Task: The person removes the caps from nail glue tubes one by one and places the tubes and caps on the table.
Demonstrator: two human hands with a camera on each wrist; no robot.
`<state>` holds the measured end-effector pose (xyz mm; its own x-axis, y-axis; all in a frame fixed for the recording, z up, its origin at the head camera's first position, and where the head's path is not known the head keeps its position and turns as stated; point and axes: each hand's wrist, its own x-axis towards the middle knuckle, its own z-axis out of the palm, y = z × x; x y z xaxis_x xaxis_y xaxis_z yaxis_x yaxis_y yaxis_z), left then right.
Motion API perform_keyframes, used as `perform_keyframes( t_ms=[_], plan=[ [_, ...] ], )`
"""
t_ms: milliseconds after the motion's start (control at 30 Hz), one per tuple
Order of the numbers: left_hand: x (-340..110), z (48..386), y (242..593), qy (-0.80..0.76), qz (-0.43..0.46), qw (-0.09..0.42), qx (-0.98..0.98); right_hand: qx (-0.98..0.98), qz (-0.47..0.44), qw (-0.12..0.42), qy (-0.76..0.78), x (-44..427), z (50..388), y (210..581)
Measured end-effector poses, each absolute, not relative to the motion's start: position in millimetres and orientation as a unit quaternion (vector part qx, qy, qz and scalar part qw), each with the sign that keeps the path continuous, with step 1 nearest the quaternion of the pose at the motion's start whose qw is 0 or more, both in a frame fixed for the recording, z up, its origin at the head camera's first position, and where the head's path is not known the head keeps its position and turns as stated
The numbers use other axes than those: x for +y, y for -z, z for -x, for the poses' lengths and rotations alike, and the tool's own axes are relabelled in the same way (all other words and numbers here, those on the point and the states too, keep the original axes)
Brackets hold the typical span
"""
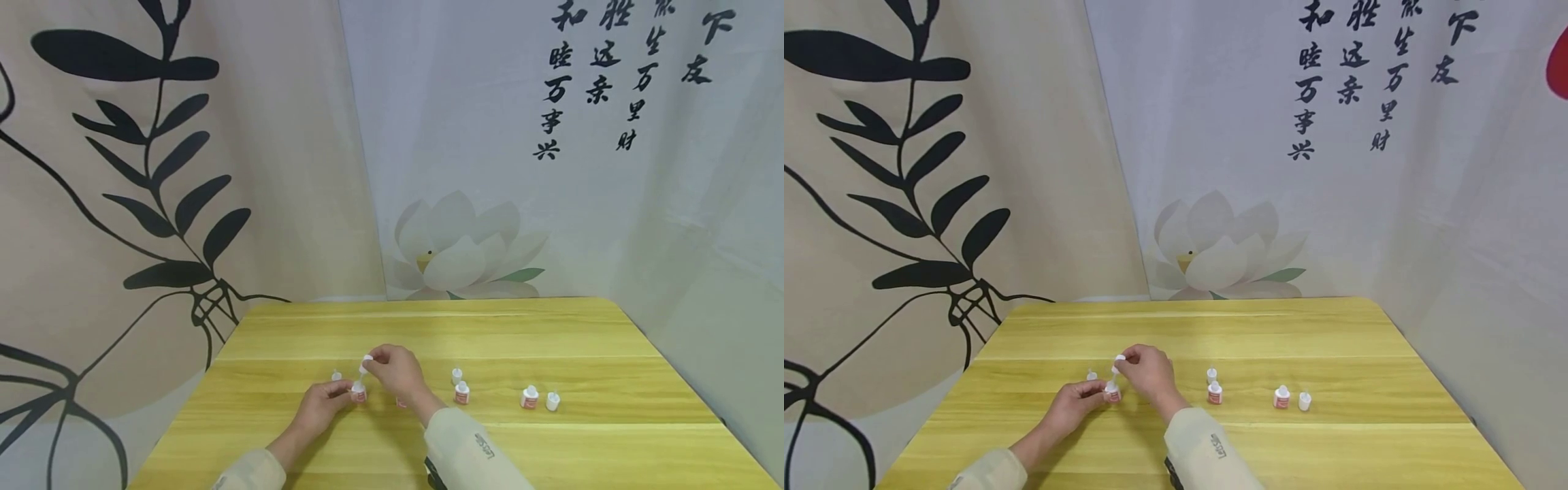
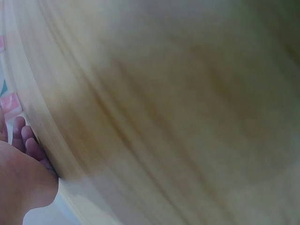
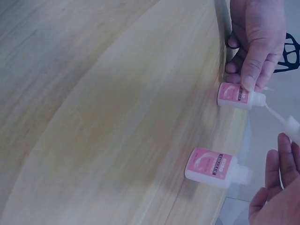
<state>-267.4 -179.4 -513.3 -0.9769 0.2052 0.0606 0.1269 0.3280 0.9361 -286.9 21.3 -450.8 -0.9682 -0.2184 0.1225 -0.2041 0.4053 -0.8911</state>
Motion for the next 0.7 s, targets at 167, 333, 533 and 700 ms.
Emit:
perform_keyframes(
  t_ms=[167,333,533,700],
  plan=[
    [-179.4,265.9,513.0,-0.578,-0.101,0.041,0.809,0.834,0.113,0.000,0.540,23.0,288.1,453.0],
    [-179.1,265.8,511.7,-0.577,-0.101,0.039,0.810,0.830,0.104,-0.006,0.549,26.2,288.4,452.2],
    [-178.3,265.9,511.0,-0.570,-0.097,0.035,0.815,0.815,0.099,-0.015,0.571,27.0,287.4,452.5],
    [-178.3,265.9,511.1,-0.576,-0.099,0.039,0.811,0.810,0.097,-0.020,0.578,26.1,289.3,455.1]
  ],
)
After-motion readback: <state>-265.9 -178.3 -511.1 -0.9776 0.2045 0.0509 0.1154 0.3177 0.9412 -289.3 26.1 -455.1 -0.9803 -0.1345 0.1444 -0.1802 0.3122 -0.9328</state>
